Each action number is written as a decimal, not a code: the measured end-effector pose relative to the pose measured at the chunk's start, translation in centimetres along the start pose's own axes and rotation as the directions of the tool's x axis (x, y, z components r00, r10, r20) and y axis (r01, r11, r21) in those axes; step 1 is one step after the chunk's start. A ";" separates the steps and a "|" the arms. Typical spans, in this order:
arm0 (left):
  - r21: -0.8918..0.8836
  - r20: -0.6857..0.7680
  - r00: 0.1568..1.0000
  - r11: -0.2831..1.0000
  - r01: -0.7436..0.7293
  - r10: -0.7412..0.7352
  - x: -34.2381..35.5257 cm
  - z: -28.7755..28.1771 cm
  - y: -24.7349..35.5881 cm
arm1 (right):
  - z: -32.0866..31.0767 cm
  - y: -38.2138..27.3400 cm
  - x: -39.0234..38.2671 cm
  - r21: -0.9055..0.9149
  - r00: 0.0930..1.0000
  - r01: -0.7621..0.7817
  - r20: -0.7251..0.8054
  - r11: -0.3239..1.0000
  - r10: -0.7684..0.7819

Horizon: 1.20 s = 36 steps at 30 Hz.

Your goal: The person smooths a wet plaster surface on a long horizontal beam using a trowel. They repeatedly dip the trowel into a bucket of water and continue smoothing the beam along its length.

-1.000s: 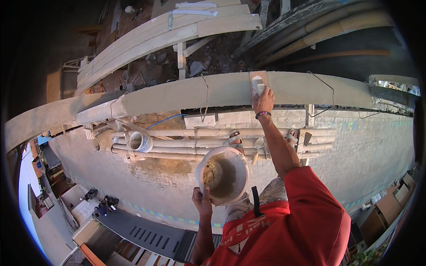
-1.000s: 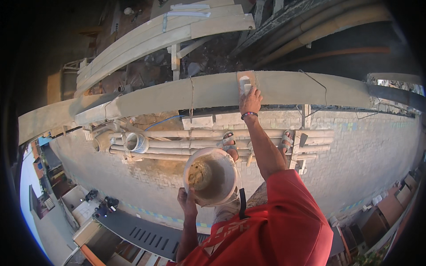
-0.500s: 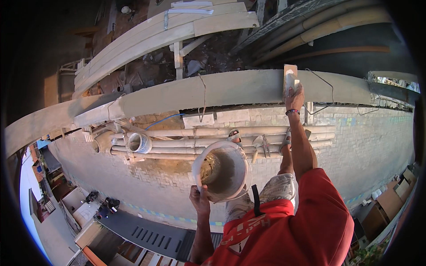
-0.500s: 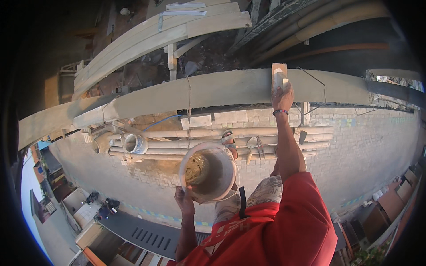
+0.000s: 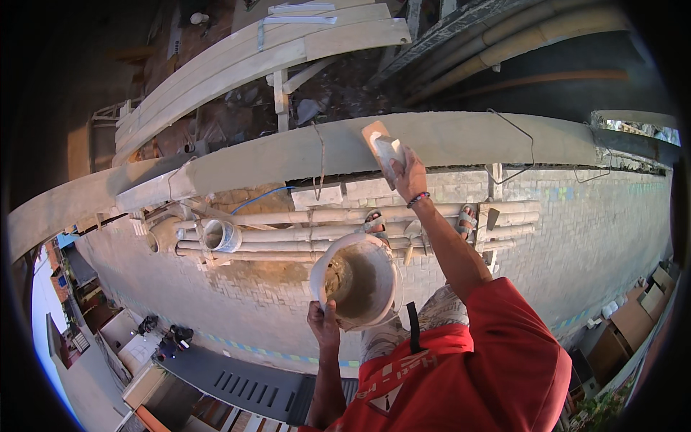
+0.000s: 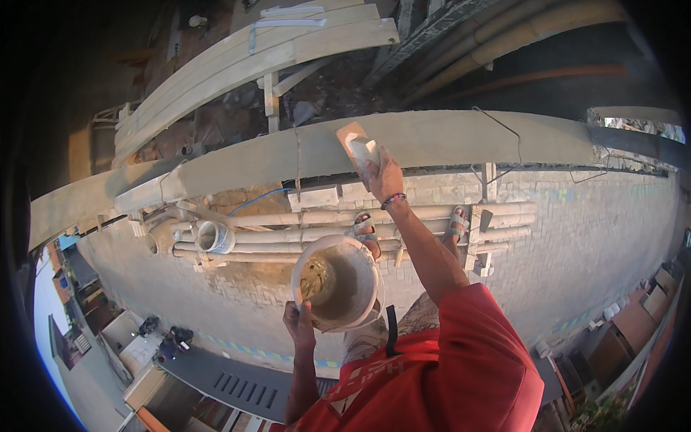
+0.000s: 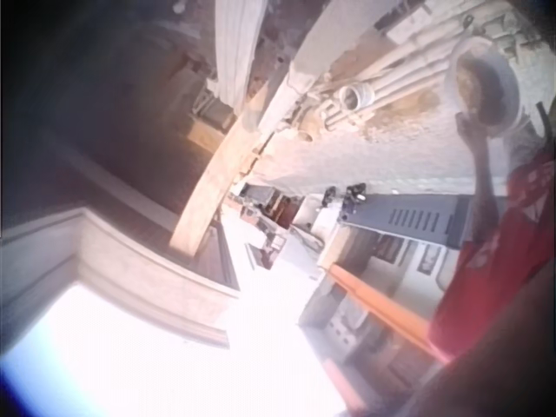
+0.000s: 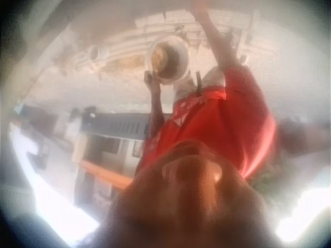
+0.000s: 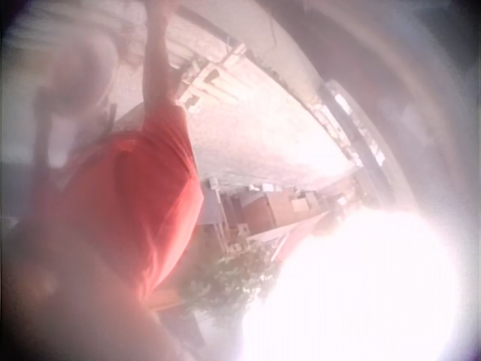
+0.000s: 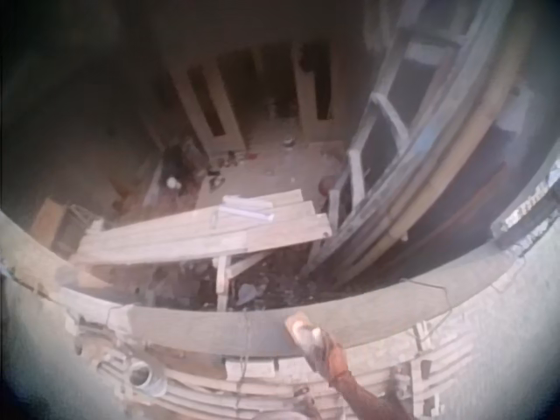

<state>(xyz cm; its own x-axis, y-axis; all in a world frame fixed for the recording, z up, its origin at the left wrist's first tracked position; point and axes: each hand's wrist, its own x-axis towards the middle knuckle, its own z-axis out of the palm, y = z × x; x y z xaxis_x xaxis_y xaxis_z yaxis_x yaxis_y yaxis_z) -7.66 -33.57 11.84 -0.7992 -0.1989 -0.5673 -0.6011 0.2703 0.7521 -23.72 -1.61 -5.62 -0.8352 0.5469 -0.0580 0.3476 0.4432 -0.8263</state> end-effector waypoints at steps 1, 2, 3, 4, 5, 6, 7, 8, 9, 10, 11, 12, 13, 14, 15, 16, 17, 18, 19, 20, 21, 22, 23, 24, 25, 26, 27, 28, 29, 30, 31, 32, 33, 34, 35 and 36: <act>-0.012 0.000 1.000 1.000 0.010 -0.010 0.0 0.0 -0.2 | -2.5 1.7 0.4 0.043 0.989 -0.099 -0.102 0.994 0.103; -0.035 0.008 1.000 0.999 0.003 -0.003 -0.1 0.1 -0.1 | -5.5 3.4 0.8 -0.025 0.965 -0.076 -0.254 0.997 0.067; -0.059 0.013 1.000 0.998 -0.006 0.007 -0.1 0.4 0.3 | -8.3 4.6 1.5 -0.085 0.928 -0.203 -0.335 0.976 0.163; -0.083 0.023 1.000 0.996 -0.016 0.018 -0.1 0.6 0.5 | -10.8 6.6 2.0 -0.073 0.891 -0.230 -0.417 0.971 0.179; -0.068 0.018 1.000 0.998 -0.016 0.017 -0.1 0.7 0.4 | -12.7 8.2 2.5 -0.060 0.857 -0.298 -0.457 0.953 0.239; -0.052 0.010 1.000 0.999 -0.016 0.016 -0.1 0.7 0.3 | -14.3 7.2 3.2 0.135 0.802 -0.444 -0.380 0.886 0.460; -0.036 0.001 1.000 0.999 -0.015 0.015 -0.1 0.7 0.2 | -13.7 8.9 3.8 0.100 0.812 -0.425 -0.397 0.900 0.427; -0.021 0.008 1.000 1.000 -0.011 0.011 0.0 0.9 0.4 | -13.2 10.4 4.0 0.061 0.816 -0.408 -0.422 0.911 0.394; -0.001 0.006 1.000 1.000 -0.004 0.004 -0.2 0.9 0.8 | -11.2 9.8 3.7 -0.113 0.860 -0.340 -0.439 0.933 0.260; 0.016 0.000 1.000 1.000 0.001 -0.001 -0.3 1.0 0.9 | -8.2 8.2 3.6 -0.283 0.895 -0.260 -0.430 0.923 0.120; 0.036 0.008 1.000 0.999 -0.005 0.005 -0.2 1.1 0.9 | -5.3 7.8 3.3 -0.266 0.935 -0.218 -0.332 0.939 0.123; 0.061 0.013 1.000 0.998 -0.008 0.007 -0.1 0.8 0.7 | -2.4 5.1 2.7 -0.272 0.967 -0.185 -0.221 0.944 0.126; 0.080 0.013 1.000 0.997 -0.013 0.012 -0.1 0.8 0.6 | 0.2 1.9 1.8 -0.270 0.985 -0.160 -0.105 0.950 0.136; 0.055 0.013 1.000 0.998 -0.009 0.008 -0.4 1.2 1.0 | 2.2 0.2 1.1 -0.228 0.995 -0.094 0.000 0.969 0.096; 0.028 0.010 1.000 1.000 -0.007 0.007 -0.4 1.6 1.5 | 3.4 -1.4 0.7 -0.137 0.989 -0.085 0.106 0.987 0.100; 0.004 0.023 1.000 1.000 -0.011 0.011 -0.1 2.2 2.1 | 4.0 -1.3 0.5 0.006 0.989 -0.052 0.139 0.999 0.051; 0.012 0.011 1.000 1.000 -0.013 0.013 -0.1 1.8 1.6 | 3.8 -1.8 -0.1 0.032 0.992 -0.023 0.126 0.999 0.019; 0.024 0.007 1.000 1.000 -0.010 0.010 0.0 1.2 0.8 | 3.5 -2.2 -0.7 0.052 0.994 -0.002 0.108 0.999 -0.004; 0.037 0.006 1.000 0.999 -0.007 0.007 0.1 0.6 0.1 | 2.0 -1.6 -0.8 0.061 1.000 -0.010 0.025 0.998 0.008; 0.058 0.000 0.999 0.997 -0.051 0.051 0.1 0.5 -0.1 | -0.1 0.0 -0.8 0.068 0.998 -0.012 -0.056 0.998 0.016; 0.077 0.002 0.995 0.992 -0.096 0.097 0.2 0.6 -0.2 | -2.6 1.9 -0.6 0.074 0.982 -0.016 -0.185 0.997 0.030; 0.095 -0.003 0.990 0.985 -0.141 0.142 0.3 0.7 -0.3 | -5.4 3.9 -0.3 0.201 0.965 -0.171 -0.161 0.965 0.204; 0.056 -0.007 0.991 0.990 -0.131 0.131 0.3 0.9 -0.2 | -8.6 4.5 0.1 0.056 0.935 -0.175 -0.302 0.983 0.184; 0.017 -0.005 0.993 0.993 -0.120 0.120 0.2 1.2 0.2 | -11.9 5.2 0.6 0.084 0.894 -0.293 -0.330 0.952 0.304; -0.024 0.003 0.994 0.994 -0.111 0.111 0.3 1.7 0.5 | -14.4 7.4 1.1 -0.033 0.881 -0.297 -0.395 0.954 0.260; 0.002 0.023 0.995 0.995 -0.102 0.102 0.4 2.0 0.6 | -16.6 9.5 1.5 -0.151 0.866 -0.309 -0.454 0.939 0.212; 0.029 0.041 0.995 0.995 -0.094 0.093 0.6 2.1 0.6 | -18.1 11.1 1.8 -0.170 0.868 -0.317 -0.449 0.933 0.212; 0.056 0.054 0.995 0.995 -0.087 0.084 0.8 2.2 0.7 | -19.0 12.6 2.3 -0.188 0.871 -0.322 -0.442 0.928 0.213; 0.089 0.056 0.996 0.993 -0.080 0.075 0.8 2.2 0.6 | -19.3 13.7 2.7 -0.202 0.876 -0.327 -0.431 0.923 0.216; 0.124 0.058 0.996 0.990 -0.072 0.066 0.8 2.2 0.4 | -19.3 14.7 3.2 -0.238 0.871 -0.326 -0.451 0.915 0.192; 0.158 0.059 0.997 0.985 -0.065 0.056 0.7 2.2 0.4 | -19.2 15.5 3.7 -0.274 0.866 -0.325 -0.471 0.905 0.168; 0.164 0.057 0.995 0.982 -0.092 0.084 0.6 2.2 0.7 | -18.8 15.2 4.0 -0.305 0.862 -0.325 -0.484 0.895 0.148; 0.170 0.056 0.992 0.978 -0.119 0.111 0.3 2.4 1.3 | -18.4 14.9 4.1 -0.290 0.863 -0.337 -0.476 0.896 0.170; 0.176 0.056 0.989 0.974 -0.146 0.138 0.1 2.5 1.7 | -17.7 14.5 4.3 -0.275 0.863 -0.348 -0.468 0.896 0.192; 0.162 0.054 0.987 0.974 -0.160 0.154 0.2 2.1 1.5 | -16.6 13.5 4.4 -0.257 0.862 -0.361 -0.459 0.897 0.216; 0.144 0.059 0.984 0.974 -0.175 0.168 0.3 1.9 1.0 | -15.3 12.8 4.4 -0.275 0.890 -0.341 -0.401 0.899 0.215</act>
<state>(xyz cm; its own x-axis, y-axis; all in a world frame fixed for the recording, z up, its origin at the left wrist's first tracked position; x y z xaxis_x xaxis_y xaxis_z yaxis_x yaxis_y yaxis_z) -8.51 -31.58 11.79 -0.8872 -0.0952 -0.4515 -0.4453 0.4334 0.7835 -16.43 17.37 -7.85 -0.4975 0.8674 -0.0047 0.7147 0.4068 -0.5690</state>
